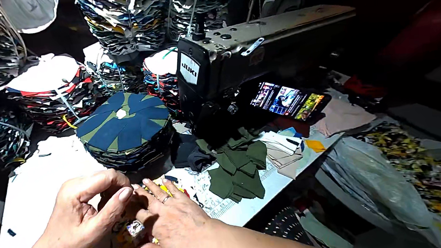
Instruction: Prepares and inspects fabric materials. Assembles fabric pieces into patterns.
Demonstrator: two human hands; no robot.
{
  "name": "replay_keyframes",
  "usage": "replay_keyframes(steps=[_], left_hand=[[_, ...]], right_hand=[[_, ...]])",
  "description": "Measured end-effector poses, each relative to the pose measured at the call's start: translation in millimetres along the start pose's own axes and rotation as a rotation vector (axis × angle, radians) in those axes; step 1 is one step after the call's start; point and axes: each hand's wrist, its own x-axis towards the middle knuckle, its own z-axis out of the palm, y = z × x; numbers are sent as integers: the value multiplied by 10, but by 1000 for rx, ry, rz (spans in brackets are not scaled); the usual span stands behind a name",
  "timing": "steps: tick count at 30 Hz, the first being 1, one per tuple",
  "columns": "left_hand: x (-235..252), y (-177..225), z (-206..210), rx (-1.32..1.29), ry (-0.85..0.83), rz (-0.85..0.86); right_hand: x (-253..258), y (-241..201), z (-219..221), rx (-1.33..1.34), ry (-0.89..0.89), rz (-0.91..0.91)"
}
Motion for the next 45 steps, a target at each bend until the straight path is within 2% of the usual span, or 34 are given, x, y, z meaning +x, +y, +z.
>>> replay_keyframes(steps=[3, 5, 10, 12, 16, 20, 24, 28, 34, 36, 39, 45], left_hand=[[-23, -5, 42, -26, -7, -15], [-25, -8, 74, -33, -22, -10], [-32, -23, 103, -64, -37, -16], [-39, -19, 98, -94, -36, -24], [-34, 53, 102, -231, -61, -35], [21, 143, 198, -356, -97, -33], [156, 296, 317, -391, -138, -31], [341, 501, 379, -409, -218, -6], [508, 686, 472, -544, -300, -10], [493, 706, 504, -623, -320, -46], [404, 667, 567, -727, -296, -111], [208, 542, 622, -909, -262, -240]], right_hand=[[7, 22, 27, -19, -42, 7], [-40, 44, 31, 36, 28, -43], [-381, 222, -98, 107, 493, -210], [-618, 431, -279, 45, 688, -139], [-1188, 1055, -734, -191, 921, 206], [-1669, 1499, -960, -297, 919, 581], [-1796, 1676, -938, -289, 774, 720], [-1722, 1701, -835, -279, 680, 788], [-1647, 1654, -806, -266, 814, 726], [-1664, 1651, -830, -163, 903, 708], [-1715, 1656, -911, 134, 1006, 728], [-1743, 1669, -926, 412, 1070, 752]])
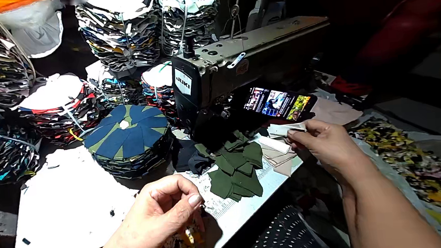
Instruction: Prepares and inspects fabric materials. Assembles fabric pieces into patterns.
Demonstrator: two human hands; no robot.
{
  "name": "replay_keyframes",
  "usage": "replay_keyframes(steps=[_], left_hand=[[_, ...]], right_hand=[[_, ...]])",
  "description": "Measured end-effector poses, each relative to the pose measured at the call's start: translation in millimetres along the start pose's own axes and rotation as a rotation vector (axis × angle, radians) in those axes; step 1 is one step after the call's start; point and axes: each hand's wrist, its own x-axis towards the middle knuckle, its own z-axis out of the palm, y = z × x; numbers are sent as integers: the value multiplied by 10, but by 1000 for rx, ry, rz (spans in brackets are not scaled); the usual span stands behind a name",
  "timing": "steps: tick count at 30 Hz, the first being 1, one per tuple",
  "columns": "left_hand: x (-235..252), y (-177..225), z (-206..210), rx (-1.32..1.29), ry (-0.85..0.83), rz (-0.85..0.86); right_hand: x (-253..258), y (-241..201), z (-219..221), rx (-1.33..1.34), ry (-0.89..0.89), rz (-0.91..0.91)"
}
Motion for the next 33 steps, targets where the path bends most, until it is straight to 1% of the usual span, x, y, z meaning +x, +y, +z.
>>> replay_keyframes(steps=[3, 5, 7, 9, 11, 13, 15, 16, 19, 20, 21, 22, 24, 26, 29, 33], left_hand=[[-22, 0, 43, -56, -27, -31], [-36, 4, 124, -93, -57, -73], [-44, -22, 226, -111, -84, -128], [-55, -66, 334, -152, -84, -173], [-78, -79, 421, -266, -13, -169], [-83, -37, 429, -396, 90, -154], [-74, 11, 370, -536, 158, -145], [-69, 19, 336, -606, 176, -153], [-56, 17, 302, -809, 227, -182], [-55, 13, 303, -872, 229, -188], [-55, 19, 315, -905, 233, -201], [-61, 37, 335, -912, 244, -225], [-58, 96, 389, -860, 320, -307], [-52, 97, 389, -758, 298, -366], [-31, 69, 371, -644, 308, -440], [-12, 81, 289, -626, 307, -420]], right_hand=[[-158, -267, 77, 217, 13, 12], [-358, -542, 170, 405, -50, -20], [-621, -793, 303, 602, -221, -32], [-894, -956, 495, 785, -450, 9], [-1121, -1034, 726, 916, -641, 111], [-1257, -1053, 930, 949, -726, 202], [-1320, -1039, 1039, 868, -705, 205], [-1335, -1022, 1067, 776, -659, 139], [-1313, -936, 1091, 375, -412, -212], [-1286, -928, 1081, 313, -359, -267], [-1263, -933, 1076, 302, -338, -281], [-1254, -942, 1081, 333, -339, -270], [-1264, -966, 1125, 404, -359, -245], [-1286, -980, 1174, 426, -387, -247], [-1290, -979, 1188, 270, -395, -320], [-1160, -925, 1089, 32, -281, -426]])
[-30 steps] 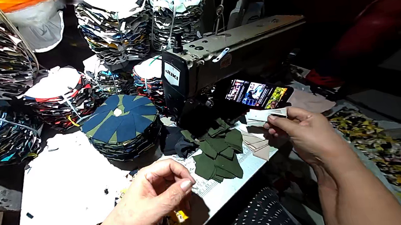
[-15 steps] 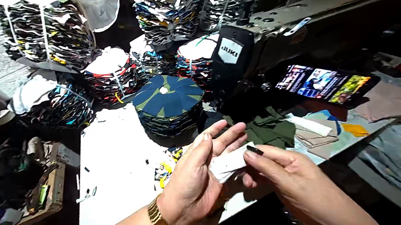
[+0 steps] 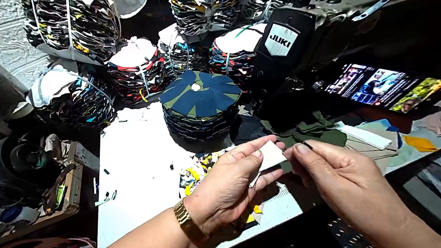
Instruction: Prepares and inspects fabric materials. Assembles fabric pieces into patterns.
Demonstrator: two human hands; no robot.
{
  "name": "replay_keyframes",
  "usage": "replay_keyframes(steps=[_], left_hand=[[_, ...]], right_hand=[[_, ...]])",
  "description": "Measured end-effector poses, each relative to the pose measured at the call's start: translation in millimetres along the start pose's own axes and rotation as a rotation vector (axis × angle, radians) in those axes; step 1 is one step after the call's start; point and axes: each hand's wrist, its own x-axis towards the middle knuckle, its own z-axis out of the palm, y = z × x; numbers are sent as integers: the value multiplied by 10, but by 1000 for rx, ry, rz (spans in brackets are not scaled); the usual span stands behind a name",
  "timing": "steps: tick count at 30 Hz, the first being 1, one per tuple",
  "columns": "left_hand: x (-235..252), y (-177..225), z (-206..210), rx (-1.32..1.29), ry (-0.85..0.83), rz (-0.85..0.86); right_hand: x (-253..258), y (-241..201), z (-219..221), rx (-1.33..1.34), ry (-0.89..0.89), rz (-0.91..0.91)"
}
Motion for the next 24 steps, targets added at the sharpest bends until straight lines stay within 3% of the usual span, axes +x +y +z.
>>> replay_keyframes(steps=[5, 10, 14, 20, 24], left_hand=[[-112, 224, -144, 278, -4, 226], [-110, 475, -202, 155, 18, 410], [-49, 517, -212, 38, -18, 304], [-80, 365, -253, -15, -65, 73], [3, 302, -220, -117, -29, -17]], right_hand=[[34, 139, -67, -302, -74, -223], [-10, 76, 187, -429, -194, -473], [21, 16, 338, -439, -135, -500], [86, 191, 168, -302, -141, -294], [176, 103, -117, -221, 56, -262]])
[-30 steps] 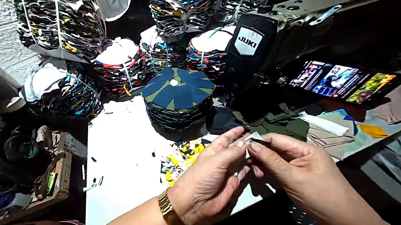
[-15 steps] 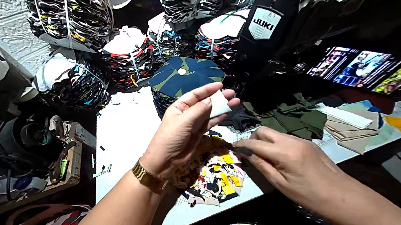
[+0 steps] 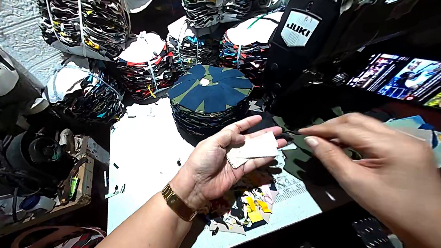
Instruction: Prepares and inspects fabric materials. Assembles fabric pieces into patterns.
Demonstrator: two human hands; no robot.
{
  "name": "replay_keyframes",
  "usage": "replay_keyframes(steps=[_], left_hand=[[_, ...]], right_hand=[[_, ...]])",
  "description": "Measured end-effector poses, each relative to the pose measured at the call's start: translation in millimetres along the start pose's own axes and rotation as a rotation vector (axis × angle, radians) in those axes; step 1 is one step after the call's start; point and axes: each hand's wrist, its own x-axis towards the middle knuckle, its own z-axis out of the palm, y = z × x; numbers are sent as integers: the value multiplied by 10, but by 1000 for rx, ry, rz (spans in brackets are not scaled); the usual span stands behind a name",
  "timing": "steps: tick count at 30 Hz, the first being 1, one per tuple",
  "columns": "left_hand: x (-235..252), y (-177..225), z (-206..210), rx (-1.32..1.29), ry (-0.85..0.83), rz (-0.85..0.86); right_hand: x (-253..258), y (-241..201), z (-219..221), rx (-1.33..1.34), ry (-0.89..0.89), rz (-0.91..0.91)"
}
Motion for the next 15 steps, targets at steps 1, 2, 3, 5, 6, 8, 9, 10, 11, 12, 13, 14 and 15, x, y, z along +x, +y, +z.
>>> replay_keyframes(steps=[1, 2, 3, 5, 6, 8, 9, 10, 11, 12, 13, 14, 15], left_hand=[[12, -20, 9, -10, 0, -16], [19, -38, 21, -16, -1, -31], [23, -59, 30, -20, -5, -47], [24, -100, 58, -41, 12, -74], [23, -118, 65, -51, 21, -84], [24, -143, 67, -60, 16, -93], [27, -149, 71, -58, 17, -95], [30, -153, 68, -60, 12, -97], [31, -158, 67, -59, 13, -96], [32, -164, 65, -50, 12, -95], [32, -169, 64, -45, 12, -96], [31, -174, 66, -39, 13, -97], [32, -178, 66, -35, 15, -97]], right_hand=[[13, -41, -44, 36, 42, -18], [16, -88, -66, 78, 58, -54], [8, -139, -67, 114, 52, -94], [-28, -195, 3, 155, 25, -148], [-51, -189, 56, 155, 18, -157], [-94, -151, 143, 141, 18, -160], [-108, -133, 163, 128, 21, -159], [-116, -122, 172, 116, 22, -161], [-123, -117, 175, 108, 21, -164], [-133, -116, 175, 103, 16, -163], [-139, -117, 177, 103, 11, -157], [-143, -116, 183, 110, 6, -149], [-142, -114, 187, 118, 0, -145]])
